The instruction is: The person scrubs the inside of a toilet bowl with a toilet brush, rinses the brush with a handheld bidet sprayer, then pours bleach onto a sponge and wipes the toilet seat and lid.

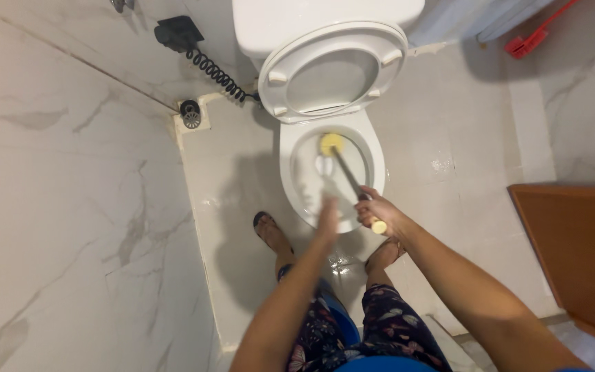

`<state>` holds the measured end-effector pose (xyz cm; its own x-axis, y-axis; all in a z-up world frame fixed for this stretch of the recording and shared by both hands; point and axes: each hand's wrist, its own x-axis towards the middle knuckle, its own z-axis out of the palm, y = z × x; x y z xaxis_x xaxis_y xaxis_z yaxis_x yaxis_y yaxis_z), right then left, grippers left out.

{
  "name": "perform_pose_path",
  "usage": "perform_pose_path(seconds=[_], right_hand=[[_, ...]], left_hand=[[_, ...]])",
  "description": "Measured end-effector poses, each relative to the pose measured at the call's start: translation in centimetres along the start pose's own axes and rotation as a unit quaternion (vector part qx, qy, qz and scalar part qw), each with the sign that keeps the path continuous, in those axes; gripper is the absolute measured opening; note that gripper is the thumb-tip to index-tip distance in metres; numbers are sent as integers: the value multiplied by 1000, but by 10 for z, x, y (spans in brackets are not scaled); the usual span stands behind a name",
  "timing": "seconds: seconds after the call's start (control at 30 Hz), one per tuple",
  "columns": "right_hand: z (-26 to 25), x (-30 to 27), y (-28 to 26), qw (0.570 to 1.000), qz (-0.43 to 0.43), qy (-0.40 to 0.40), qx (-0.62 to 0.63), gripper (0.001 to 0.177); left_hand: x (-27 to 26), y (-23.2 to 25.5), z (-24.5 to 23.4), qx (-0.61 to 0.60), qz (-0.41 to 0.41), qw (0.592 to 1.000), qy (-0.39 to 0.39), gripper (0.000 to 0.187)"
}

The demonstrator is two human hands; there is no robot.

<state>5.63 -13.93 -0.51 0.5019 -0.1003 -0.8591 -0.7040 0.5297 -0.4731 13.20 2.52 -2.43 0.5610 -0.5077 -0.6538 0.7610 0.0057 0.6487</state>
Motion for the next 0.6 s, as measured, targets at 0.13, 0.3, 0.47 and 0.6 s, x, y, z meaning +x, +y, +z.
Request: perform_pose_path(seconds=[0.13,0.3,0.47,0.6], right_hand=[[16,-65,13,911,-30,-99,-400,91],[25,-161,-35,879,146,-117,-438,87],[54,-91,-64,990,54,-82,-103,89],[61,-47,-12,976,53,-56,-204,88]], left_hand=[[4,57,-74,370,132,890,233,57],[-8,74,-86,319,98,908,252,45],[-3,21,-90,392,128,875,253,40],[-20,15,-108,412,45,874,253,35]])
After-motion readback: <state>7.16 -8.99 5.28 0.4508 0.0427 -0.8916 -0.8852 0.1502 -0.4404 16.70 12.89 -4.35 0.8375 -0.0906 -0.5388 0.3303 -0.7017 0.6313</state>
